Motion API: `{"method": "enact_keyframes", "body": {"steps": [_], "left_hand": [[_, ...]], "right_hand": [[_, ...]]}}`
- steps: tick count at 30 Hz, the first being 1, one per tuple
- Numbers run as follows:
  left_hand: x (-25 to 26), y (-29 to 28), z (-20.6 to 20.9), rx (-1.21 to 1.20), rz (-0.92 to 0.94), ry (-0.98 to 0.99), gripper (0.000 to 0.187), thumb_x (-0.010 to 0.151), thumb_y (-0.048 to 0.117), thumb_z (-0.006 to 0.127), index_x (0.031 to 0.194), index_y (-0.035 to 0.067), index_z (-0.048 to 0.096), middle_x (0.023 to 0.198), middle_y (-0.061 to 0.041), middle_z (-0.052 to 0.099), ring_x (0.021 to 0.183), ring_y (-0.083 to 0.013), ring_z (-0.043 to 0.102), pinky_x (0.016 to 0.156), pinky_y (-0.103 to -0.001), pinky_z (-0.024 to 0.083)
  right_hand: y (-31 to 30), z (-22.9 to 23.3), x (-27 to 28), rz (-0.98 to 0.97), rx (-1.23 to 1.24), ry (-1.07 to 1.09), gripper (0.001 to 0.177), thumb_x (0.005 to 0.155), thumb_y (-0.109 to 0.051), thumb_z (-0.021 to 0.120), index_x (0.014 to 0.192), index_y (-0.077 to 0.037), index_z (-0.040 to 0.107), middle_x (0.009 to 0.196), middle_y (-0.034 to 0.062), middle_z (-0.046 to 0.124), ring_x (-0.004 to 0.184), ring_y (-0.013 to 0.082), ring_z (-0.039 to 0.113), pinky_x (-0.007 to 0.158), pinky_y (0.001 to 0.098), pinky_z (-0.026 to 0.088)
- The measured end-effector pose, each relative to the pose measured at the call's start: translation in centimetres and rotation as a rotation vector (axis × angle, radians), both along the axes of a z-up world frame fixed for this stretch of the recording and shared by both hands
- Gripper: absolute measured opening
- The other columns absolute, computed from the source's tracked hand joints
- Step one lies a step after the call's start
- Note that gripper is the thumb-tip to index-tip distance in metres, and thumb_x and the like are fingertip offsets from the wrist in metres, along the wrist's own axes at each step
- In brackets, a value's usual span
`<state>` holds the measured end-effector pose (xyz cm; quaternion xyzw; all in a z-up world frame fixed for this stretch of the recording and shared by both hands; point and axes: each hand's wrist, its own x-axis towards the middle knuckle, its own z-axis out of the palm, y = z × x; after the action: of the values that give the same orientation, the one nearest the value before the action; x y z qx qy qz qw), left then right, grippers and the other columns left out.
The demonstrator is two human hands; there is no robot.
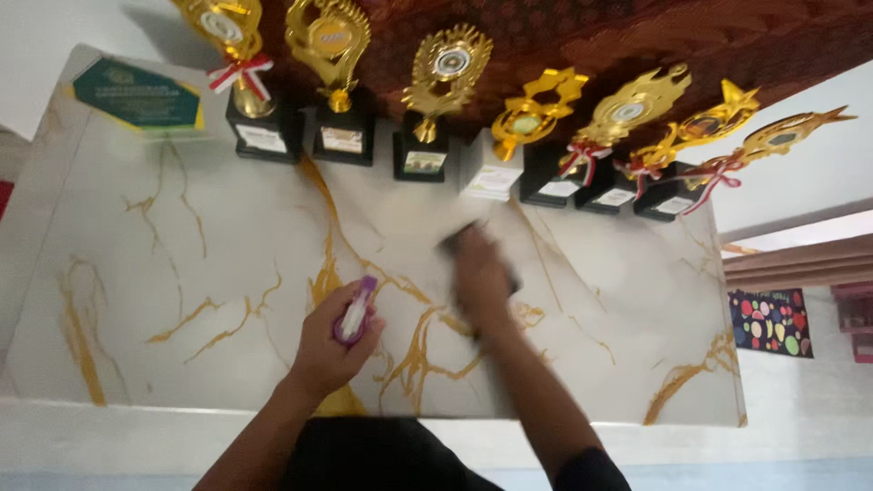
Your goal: The person sprays a cleaning solution onto a marble countertop and wipes it with a dark cloth. They repeatedly spray and wipe different areas of the surface while trophies remain on the counter.
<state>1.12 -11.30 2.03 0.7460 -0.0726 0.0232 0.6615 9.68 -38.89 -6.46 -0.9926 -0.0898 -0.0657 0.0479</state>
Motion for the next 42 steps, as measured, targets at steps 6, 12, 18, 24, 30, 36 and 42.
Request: {"method": "enact_keyframes", "body": {"steps": [6, 12, 18, 24, 30, 36, 42], "left_hand": [[0.2, 0.9, 0.3, -0.071, -0.086, 0.078, 0.051, 0.084, 0.01, 0.078, 0.131, 0.002, 0.059, 0.096, -0.004, 0.068, 0.085, -0.0114, 0.065, 0.075, -0.028, 0.056], [0.5, 2.9, 0.8, -0.031, -0.325, -0.044, 0.047, 0.086, 0.008, 0.077, 0.129, 0.002, 0.06, 0.095, -0.004, 0.066, 0.083, -0.0124, 0.063, 0.076, -0.028, 0.055], [-0.3, 8.1, -0.9, -0.396, -0.523, 0.219, 0.02, 0.097, 0.003, 0.071, 0.114, -0.002, 0.061, 0.095, -0.007, 0.067, 0.08, -0.0144, 0.063, 0.073, -0.029, 0.055], [0.7, 12.1, -1.0, -0.02, -0.404, -0.204, 0.048, 0.084, 0.003, 0.074, 0.129, 0.0, 0.059, 0.098, -0.006, 0.07, 0.09, -0.0147, 0.068, 0.086, -0.03, 0.055], [2.4, 13.7, -1.2, -0.07, -0.498, -0.12, 0.044, 0.088, 0.004, 0.072, 0.13, 0.0, 0.058, 0.099, -0.006, 0.07, 0.088, -0.0143, 0.068, 0.083, -0.029, 0.057], [2.8, 14.4, -1.3, -0.033, -0.487, -0.194, 0.043, 0.092, 0.005, 0.073, 0.13, -0.005, 0.058, 0.1, -0.006, 0.07, 0.093, -0.0147, 0.066, 0.09, -0.03, 0.054], [2.7, 14.4, -1.3, -0.101, -0.591, -0.134, 0.043, 0.091, 0.004, 0.073, 0.131, -0.004, 0.057, 0.101, -0.006, 0.069, 0.092, -0.0126, 0.065, 0.086, -0.027, 0.055]], "right_hand": [[-5.1, 2.4, -5.3, -0.036, -0.131, -0.228, 0.043, 0.082, -0.014, 0.057, 0.124, -0.005, 0.053, 0.143, 0.0236, 0.053, 0.132, 0.0425, 0.052, 0.111, 0.0536, 0.038], [4.5, 0.3, -6.8, -0.021, -0.072, -0.143, 0.058, 0.091, -0.016, 0.056, 0.141, 0.01, 0.042, 0.149, 0.0288, 0.046, 0.138, 0.0423, 0.048, 0.114, 0.054, 0.035], [-0.5, 2.5, -10.2, -0.535, 0.161, -0.031, 0.058, 0.091, -0.018, 0.059, 0.144, 0.003, 0.047, 0.151, 0.0226, 0.047, 0.134, 0.0455, 0.046, 0.112, 0.052, 0.039], [12.7, -0.4, -14.0, -0.209, 0.183, -0.071, 0.061, 0.081, -0.011, 0.06, 0.139, 0.007, 0.05, 0.146, 0.023, 0.051, 0.141, 0.0401, 0.045, 0.12, 0.0511, 0.031], [6.4, -0.2, -14.0, -0.541, -0.119, -0.063, 0.049, 0.089, -0.013, 0.056, 0.133, 0.007, 0.055, 0.146, 0.0242, 0.052, 0.139, 0.0402, 0.047, 0.119, 0.0497, 0.032], [17.6, 0.1, -18.2, -0.615, 0.155, 0.365, 0.032, 0.093, -0.009, 0.057, 0.123, -0.006, 0.065, 0.13, 0.0206, 0.06, 0.126, 0.0375, 0.056, 0.11, 0.0498, 0.043], [14.8, 1.2, -17.7, -0.653, 0.083, -0.105, 0.038, 0.089, -0.015, 0.062, 0.125, -0.002, 0.062, 0.132, 0.0193, 0.061, 0.128, 0.0366, 0.055, 0.115, 0.054, 0.036]]}}
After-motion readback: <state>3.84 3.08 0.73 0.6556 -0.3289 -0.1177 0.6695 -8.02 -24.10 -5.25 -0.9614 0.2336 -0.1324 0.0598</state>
